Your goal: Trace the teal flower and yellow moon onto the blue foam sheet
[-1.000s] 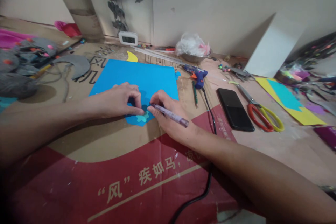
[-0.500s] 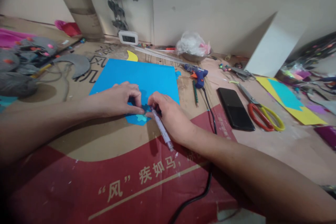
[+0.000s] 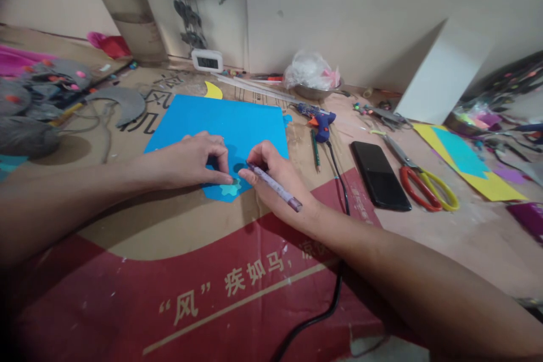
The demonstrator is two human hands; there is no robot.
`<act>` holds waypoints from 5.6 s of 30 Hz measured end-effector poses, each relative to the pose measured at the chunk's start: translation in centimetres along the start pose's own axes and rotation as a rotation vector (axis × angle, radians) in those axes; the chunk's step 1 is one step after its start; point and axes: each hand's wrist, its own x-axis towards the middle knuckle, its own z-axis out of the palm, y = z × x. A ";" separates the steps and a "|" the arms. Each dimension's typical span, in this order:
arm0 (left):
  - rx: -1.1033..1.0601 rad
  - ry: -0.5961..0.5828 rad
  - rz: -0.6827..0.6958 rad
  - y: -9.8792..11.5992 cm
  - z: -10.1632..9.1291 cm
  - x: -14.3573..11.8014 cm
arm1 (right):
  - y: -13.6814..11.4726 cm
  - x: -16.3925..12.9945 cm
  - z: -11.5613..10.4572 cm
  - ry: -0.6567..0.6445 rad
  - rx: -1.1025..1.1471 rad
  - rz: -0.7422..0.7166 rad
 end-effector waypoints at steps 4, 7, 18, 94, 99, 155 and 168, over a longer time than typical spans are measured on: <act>0.003 -0.004 -0.004 0.0 0.0 0.0 | 0.1 0.0 0.1 0.009 -0.029 -0.005; 0.002 0.000 0.001 -0.1 0.0 0.0 | 0.1 0.0 0.0 -0.001 -0.019 -0.001; 0.003 -0.002 0.017 -0.3 0.0 0.0 | 0.0 -0.1 0.0 -0.002 -0.017 -0.002; -0.001 0.020 0.003 0.2 -0.1 -0.1 | -3.5 -1.1 0.1 -0.176 -0.099 -0.124; 0.006 0.021 -0.005 0.2 -0.1 -0.1 | -3.3 -1.1 0.2 -0.175 -0.088 -0.144; 0.034 0.024 0.029 0.3 -0.2 -0.4 | -4.8 0.0 -0.1 -0.241 -0.108 -0.119; 0.011 0.017 0.017 0.2 -0.2 -0.3 | -4.7 -0.2 -0.1 -0.248 -0.099 -0.126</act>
